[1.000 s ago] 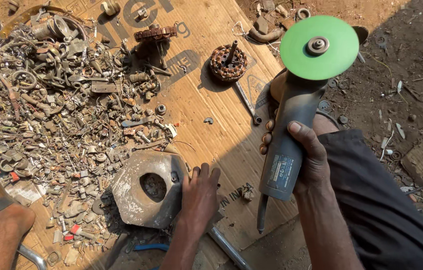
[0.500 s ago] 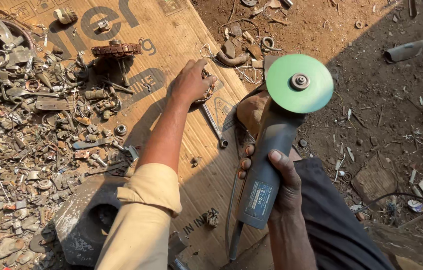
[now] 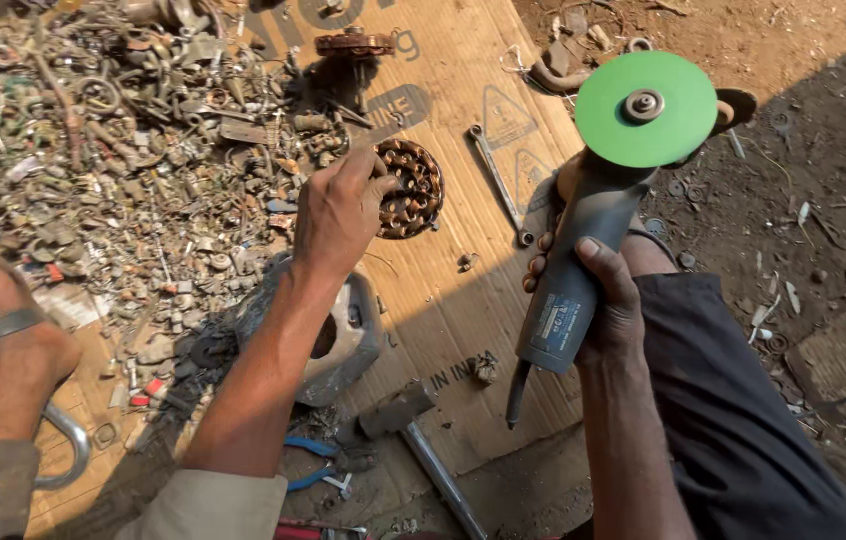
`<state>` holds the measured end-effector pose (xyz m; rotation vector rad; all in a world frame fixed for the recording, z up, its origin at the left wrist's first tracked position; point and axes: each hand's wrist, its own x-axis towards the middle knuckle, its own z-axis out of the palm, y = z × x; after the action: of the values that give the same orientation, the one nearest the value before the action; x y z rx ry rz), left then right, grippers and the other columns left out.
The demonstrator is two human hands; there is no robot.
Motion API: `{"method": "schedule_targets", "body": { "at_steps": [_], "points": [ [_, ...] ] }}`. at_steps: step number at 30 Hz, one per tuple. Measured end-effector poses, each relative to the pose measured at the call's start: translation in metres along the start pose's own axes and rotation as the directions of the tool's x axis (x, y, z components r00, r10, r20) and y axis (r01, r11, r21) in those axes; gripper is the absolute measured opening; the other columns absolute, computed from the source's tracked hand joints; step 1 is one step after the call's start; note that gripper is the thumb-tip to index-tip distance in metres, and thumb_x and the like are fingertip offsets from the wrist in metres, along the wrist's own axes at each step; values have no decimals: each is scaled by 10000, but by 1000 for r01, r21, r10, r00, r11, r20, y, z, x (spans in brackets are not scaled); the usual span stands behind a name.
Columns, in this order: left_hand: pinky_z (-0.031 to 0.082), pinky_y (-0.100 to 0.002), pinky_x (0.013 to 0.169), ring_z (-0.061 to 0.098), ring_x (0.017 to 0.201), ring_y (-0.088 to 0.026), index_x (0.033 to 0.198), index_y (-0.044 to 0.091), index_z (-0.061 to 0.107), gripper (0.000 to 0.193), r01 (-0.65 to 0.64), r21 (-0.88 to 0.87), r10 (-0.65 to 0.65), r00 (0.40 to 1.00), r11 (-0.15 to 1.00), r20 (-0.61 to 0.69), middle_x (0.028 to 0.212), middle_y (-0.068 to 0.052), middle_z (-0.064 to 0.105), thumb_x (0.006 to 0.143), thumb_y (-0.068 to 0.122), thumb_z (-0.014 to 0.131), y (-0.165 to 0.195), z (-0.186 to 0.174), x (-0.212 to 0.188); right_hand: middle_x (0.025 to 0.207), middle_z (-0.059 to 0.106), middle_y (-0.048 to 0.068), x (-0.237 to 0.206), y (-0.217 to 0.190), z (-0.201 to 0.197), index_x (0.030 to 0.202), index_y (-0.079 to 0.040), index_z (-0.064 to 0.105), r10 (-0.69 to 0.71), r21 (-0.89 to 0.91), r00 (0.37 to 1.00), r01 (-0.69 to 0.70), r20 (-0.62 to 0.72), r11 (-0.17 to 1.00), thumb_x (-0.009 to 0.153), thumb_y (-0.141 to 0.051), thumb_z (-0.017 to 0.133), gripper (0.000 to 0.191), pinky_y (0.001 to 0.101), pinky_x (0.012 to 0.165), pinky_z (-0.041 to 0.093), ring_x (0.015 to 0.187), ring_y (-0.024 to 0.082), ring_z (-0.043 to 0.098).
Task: The person sits on the ground and uses a hammer and chisel to break apart a metal lock. They then use an angle grinder to cut and grind various metal parts, including a cylindrical component and a motor armature, while holding them with pliers.
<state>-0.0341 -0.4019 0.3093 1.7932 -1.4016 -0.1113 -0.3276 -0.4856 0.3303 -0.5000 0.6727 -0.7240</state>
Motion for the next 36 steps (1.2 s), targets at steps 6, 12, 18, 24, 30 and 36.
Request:
{"method": "schedule_targets", "body": {
  "at_steps": [6,12,18,24,30,36],
  "points": [
    [523,-426,546,708,647,-287,968,39,642,76,318,134,-321,947,939,3,745,-145,697,972,86,702,3,-82,-118,1000,638,156,-17,14,35,1206,38,554,-60,-157,977,94,205,983,888,-255,794,495,389,744,625,838,246,682],
    [571,-465,636,715,785,-382,1019,25,632,109,238,111,-216,960,965,-180,879,-198,713,919,-11,607,-40,-59,-194,963,657,153,-45,36,68,1184,27,558,-23,-385,985,89,172,919,807,-290,795,547,389,689,628,790,254,704],
    [578,-520,711,703,778,-437,962,28,619,123,252,114,-241,965,961,-102,835,-214,693,891,-38,543,-39,-41,-218,954,665,146,-72,66,76,1241,0,501,32,-526,990,46,139,849,761,-278,800,630,413,647,631,767,257,708],
    [547,-508,791,666,912,-440,937,10,629,115,303,-47,-299,952,952,65,936,-221,682,869,87,680,-40,-64,-203,945,667,146,-77,86,66,1271,-15,504,141,-607,988,-72,68,791,738,-268,792,656,411,598,636,742,241,707],
    [537,-449,866,668,987,-381,1093,-3,661,381,263,-305,-243,965,916,101,1086,-197,679,743,115,754,-47,-82,-212,933,693,187,-88,94,38,1254,-17,516,205,-784,974,-198,-92,588,721,-261,807,654,428,613,641,732,265,720],
    [569,-319,668,717,786,-221,833,38,649,145,98,-4,-98,993,995,-63,866,-106,709,939,-38,587,-57,-25,-215,964,749,181,-99,110,11,1241,-26,547,247,-909,954,-251,-173,333,590,-236,854,750,475,729,671,819,269,790]
  ]
}}
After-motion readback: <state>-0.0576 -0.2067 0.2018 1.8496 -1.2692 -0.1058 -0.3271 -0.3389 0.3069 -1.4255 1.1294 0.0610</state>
